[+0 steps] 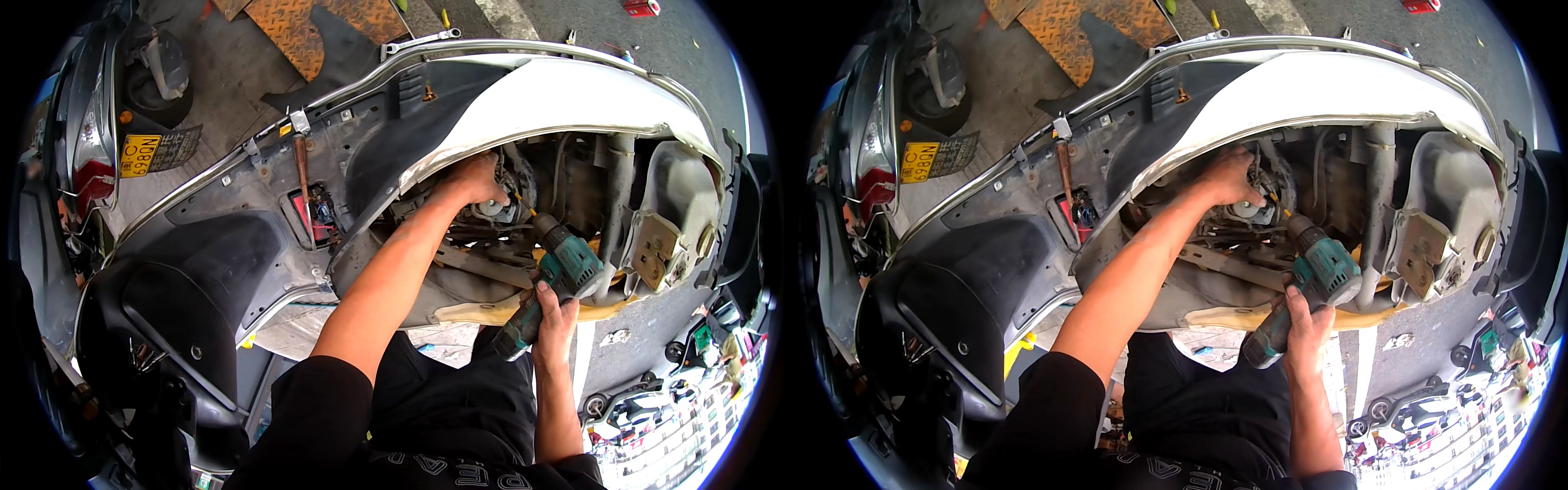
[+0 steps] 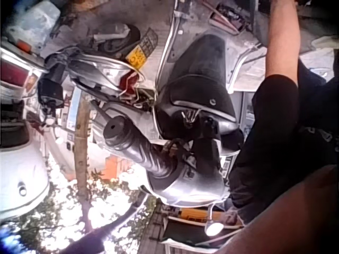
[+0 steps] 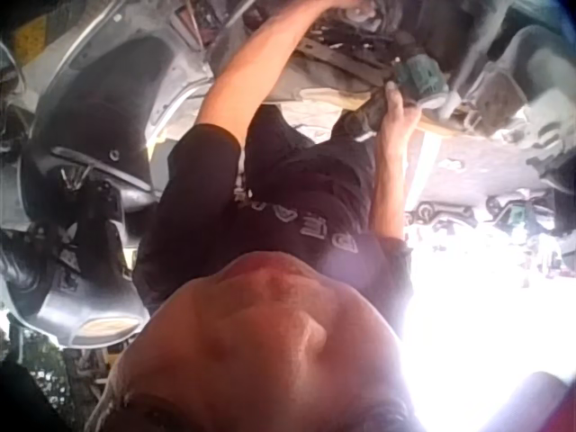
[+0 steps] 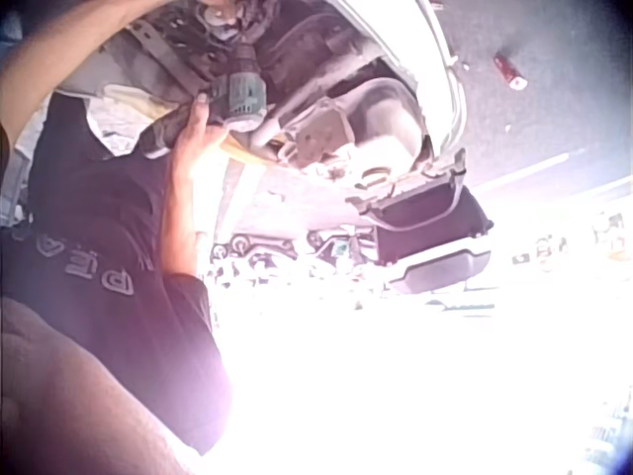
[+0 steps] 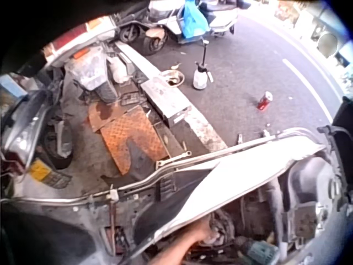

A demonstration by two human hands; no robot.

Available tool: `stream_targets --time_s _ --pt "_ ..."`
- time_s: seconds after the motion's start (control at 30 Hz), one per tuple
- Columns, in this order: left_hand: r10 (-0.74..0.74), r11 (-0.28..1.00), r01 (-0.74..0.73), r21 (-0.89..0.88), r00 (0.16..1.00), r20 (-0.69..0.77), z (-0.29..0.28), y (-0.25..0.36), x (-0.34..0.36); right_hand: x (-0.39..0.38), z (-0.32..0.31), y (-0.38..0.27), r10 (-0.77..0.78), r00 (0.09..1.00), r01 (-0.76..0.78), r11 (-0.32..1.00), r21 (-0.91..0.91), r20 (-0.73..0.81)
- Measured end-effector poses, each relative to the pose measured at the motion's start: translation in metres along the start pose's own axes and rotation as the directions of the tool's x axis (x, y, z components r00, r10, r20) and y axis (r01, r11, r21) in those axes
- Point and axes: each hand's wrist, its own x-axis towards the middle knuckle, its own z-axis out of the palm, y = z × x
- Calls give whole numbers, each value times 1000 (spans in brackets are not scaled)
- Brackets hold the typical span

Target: The person works on a scooter by using a drill to remove and then re-attach screws on a panel near the battery area and the engine compartment.

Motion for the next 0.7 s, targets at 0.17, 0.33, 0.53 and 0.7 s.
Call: stream_targets --time_s 0.17,0.33,0.53,0.7 --pt "14 999 -14 42 1000 1 -2 4 1 -4 5 -1 -51 997 50 998 -25 -55" --pt "16 999 -15 47 999 -29 1 -1 2 -2 3 -3 -5 999 7 1000 -30 37" --pt "4 997 0 75 998 -56 4 5 -1 -3 -6 1 -65 996 68 997 -42 68" --pt "-84 994 98 55 975 -207 10 41 -42 -25 -38 4 -177 984 180 974 -140 29"
